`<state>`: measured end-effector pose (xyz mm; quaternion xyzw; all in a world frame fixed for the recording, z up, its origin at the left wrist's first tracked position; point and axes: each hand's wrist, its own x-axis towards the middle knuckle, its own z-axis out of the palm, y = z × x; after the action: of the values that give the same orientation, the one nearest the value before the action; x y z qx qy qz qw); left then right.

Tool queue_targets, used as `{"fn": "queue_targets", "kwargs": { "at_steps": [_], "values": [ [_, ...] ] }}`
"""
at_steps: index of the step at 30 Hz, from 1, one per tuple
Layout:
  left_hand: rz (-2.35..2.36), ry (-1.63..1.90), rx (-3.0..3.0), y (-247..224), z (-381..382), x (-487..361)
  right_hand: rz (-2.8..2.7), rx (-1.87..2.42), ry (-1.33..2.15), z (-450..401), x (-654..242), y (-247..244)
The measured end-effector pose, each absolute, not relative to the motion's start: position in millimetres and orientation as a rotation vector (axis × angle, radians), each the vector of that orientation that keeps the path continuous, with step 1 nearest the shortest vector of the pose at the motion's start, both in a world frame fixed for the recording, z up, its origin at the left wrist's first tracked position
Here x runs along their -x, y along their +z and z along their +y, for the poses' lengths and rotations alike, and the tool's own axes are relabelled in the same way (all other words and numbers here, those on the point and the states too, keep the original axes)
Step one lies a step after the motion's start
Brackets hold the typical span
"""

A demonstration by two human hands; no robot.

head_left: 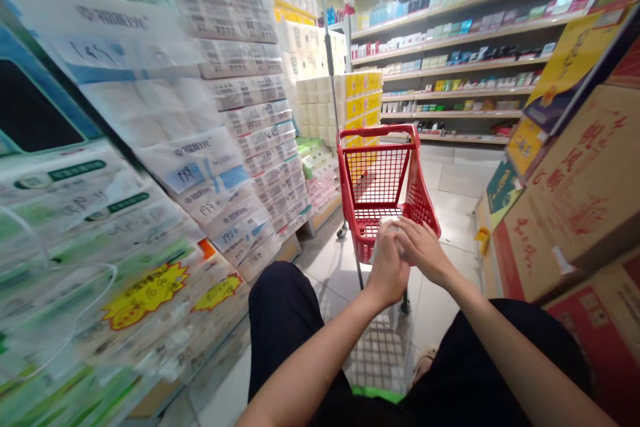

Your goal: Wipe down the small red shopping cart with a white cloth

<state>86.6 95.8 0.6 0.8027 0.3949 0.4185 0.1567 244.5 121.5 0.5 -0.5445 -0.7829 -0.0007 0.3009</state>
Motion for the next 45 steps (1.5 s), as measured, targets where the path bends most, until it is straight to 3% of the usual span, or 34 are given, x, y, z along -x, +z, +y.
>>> {"fn": "queue_targets", "kwargs": {
  "at_steps": [3,8,18,24,29,39,45],
  "values": [
    [1.266,1.271,-2.298,12.6,117.4,-61.8,-2.088,1.531,-0.165,120.9,-231.9,-7.1],
    [1.275,0.862,-2.680,6.5,149.5,-23.4,-1.984,1.594,-0.468,118.4,-217.7,-19.4],
    [1.150,0.930,-2.572,-8.4,154.6,-23.3,-2.033,1.480,-0.494,121.2,-146.5,-29.9],
    [1.206,0.915,-2.636,-5.7,155.7,-8.9,-2.236,1.354,-0.541,109.3,-221.4,-13.7],
    [1.249,0.892,-2.722,-10.0,157.3,-5.8,-2.084,1.429,-0.594,103.0,-296.4,-19.3],
    [1.208,0.916,-2.732,-14.0,157.1,-8.7,-2.028,1.310,-0.411,97.9,-207.8,-24.1],
    [1.102,0.888,-2.743,-10.6,160.6,17.4,-2.217,1.177,-0.382,108.3,-264.9,-23.3]
  ]
}}
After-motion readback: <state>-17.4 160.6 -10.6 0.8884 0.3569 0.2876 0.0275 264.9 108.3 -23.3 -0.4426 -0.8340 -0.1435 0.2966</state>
